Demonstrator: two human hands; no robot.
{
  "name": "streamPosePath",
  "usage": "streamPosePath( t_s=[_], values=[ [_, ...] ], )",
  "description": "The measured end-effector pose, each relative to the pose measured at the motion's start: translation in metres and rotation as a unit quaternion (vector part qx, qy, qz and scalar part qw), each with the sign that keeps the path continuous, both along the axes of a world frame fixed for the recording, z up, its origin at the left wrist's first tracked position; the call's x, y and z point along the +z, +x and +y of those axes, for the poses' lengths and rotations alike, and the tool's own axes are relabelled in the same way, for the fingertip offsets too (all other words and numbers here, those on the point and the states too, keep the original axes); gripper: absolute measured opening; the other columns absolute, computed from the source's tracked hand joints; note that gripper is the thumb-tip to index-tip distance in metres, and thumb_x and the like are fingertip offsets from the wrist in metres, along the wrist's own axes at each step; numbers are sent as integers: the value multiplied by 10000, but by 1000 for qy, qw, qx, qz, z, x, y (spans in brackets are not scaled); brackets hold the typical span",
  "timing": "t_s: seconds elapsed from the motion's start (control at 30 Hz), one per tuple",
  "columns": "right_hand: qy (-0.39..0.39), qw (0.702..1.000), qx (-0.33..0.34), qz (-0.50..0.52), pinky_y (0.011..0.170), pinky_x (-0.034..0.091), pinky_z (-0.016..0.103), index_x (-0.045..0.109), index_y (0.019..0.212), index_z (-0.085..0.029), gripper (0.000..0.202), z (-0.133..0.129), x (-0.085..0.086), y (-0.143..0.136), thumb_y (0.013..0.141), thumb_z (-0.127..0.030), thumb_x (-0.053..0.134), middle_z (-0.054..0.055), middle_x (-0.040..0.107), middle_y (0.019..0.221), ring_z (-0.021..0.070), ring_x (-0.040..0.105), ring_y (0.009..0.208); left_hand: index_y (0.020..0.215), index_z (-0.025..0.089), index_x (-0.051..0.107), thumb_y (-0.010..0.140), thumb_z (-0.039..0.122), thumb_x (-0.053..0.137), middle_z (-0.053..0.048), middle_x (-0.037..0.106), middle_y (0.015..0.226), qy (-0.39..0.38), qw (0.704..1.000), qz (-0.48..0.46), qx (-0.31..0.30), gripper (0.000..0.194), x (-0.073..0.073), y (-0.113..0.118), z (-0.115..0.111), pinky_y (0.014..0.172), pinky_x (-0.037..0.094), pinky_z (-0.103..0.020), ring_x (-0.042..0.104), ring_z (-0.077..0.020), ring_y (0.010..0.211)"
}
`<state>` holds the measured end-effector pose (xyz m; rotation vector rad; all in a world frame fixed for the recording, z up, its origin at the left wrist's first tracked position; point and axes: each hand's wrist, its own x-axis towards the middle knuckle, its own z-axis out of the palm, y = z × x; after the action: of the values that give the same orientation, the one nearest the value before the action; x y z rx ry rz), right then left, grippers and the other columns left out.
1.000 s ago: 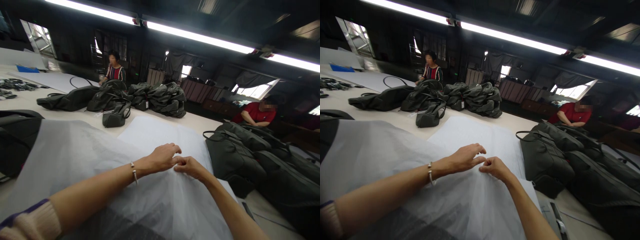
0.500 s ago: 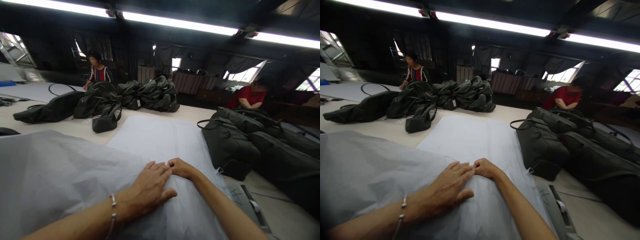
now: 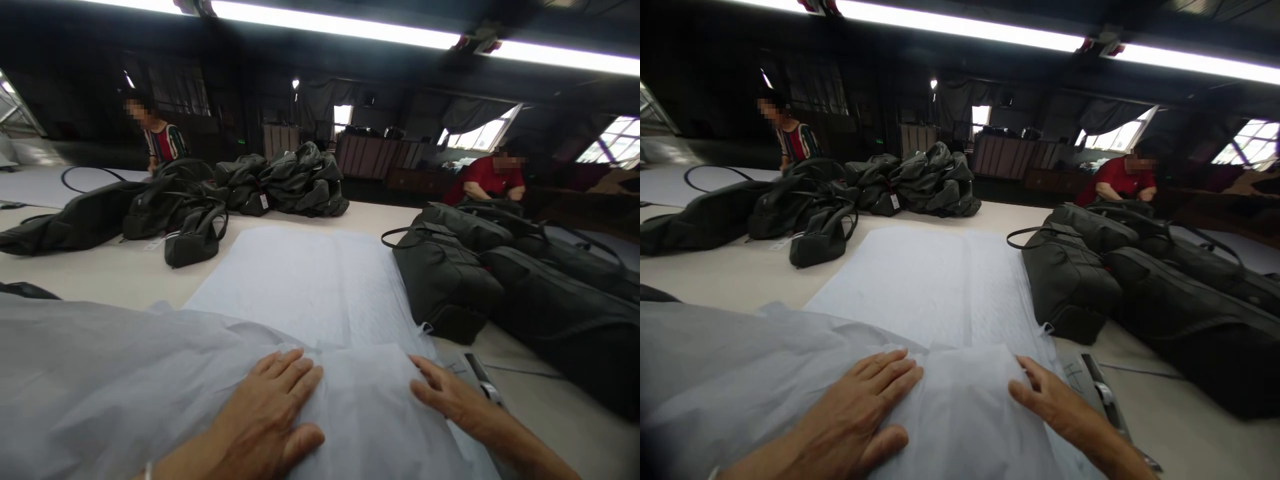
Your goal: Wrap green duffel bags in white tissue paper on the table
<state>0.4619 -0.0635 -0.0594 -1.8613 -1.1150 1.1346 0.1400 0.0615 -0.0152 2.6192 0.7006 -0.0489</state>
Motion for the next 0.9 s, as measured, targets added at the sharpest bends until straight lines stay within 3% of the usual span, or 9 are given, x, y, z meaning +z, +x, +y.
streamPosePath(
  t_s=[0.1,0.17,0.23,0.3,0.4,0.5,0.63,0.77,0.9],
  values=[
    [-30,991,-82,97,562,466,269,562,1305,-178,712,-24,-24,-9,713,-541,719,-10,637,708,168,607,614,1424,285,503,884,505,595,-79,489,1476,32,999,-12,-1,590,-6,0,6,1135,366,-534,448,-355,1352],
    [-14,984,-164,67,487,409,256,562,1277,-145,710,-35,-34,4,689,-514,710,-47,576,623,142,544,518,1414,323,511,888,531,570,-56,504,1467,68,997,-32,-13,569,-18,-4,12,1107,411,-515,482,-346,1326],
    [5,969,-242,-48,545,445,285,603,1209,-148,640,-57,-38,36,691,-518,669,-31,602,640,163,572,559,1416,375,497,892,555,541,-32,504,1470,116,991,-66,-19,556,-36,-10,20,1074,447,-511,511,-342,1300],
    [-2,930,-320,-182,682,492,341,661,1109,-181,558,-92,-41,76,700,-558,618,10,665,720,214,631,688,1427,422,463,890,553,533,-12,477,1492,160,982,-97,-11,558,-57,-18,28,1047,467,-519,527,-343,1282],
    [-37,885,-411,-215,883,483,403,715,925,-205,525,-145,-51,123,604,-613,636,83,724,933,304,636,980,1443,448,421,880,533,556,5,422,1532,182,979,-97,-6,585,-82,-28,38,1024,485,-497,539,-332,1272],
    [-63,906,-409,-96,872,510,394,736,837,-184,580,-169,-75,141,501,-653,677,119,733,977,316,635,1021,1434,473,420,893,526,549,28,462,1500,177,979,-99,6,559,-90,-32,39,1006,490,-477,549,-315,1261],
    [-72,929,-359,52,841,492,330,762,843,-198,580,-164,-101,142,505,-670,732,76,737,972,231,638,950,1391,526,449,921,579,479,65,527,1435,165,975,-134,61,474,-86,-27,33,1004,468,-485,571,-304,1229],
    [-86,925,-365,56,760,451,329,773,798,-199,545,-156,-109,147,469,-633,774,59,734,857,211,610,829,1373,537,464,925,624,421,86,542,1421,163,974,-137,72,459,-79,-24,32,1019,452,-484,582,-303,1215],
    [-50,917,-393,50,698,430,321,747,710,-178,517,-149,-113,147,416,-601,784,41,700,703,184,567,681,1413,533,407,915,584,470,113,507,1456,149,984,-87,47,504,-75,-27,39,1038,453,-447,573,-290,1234]
  ],
)
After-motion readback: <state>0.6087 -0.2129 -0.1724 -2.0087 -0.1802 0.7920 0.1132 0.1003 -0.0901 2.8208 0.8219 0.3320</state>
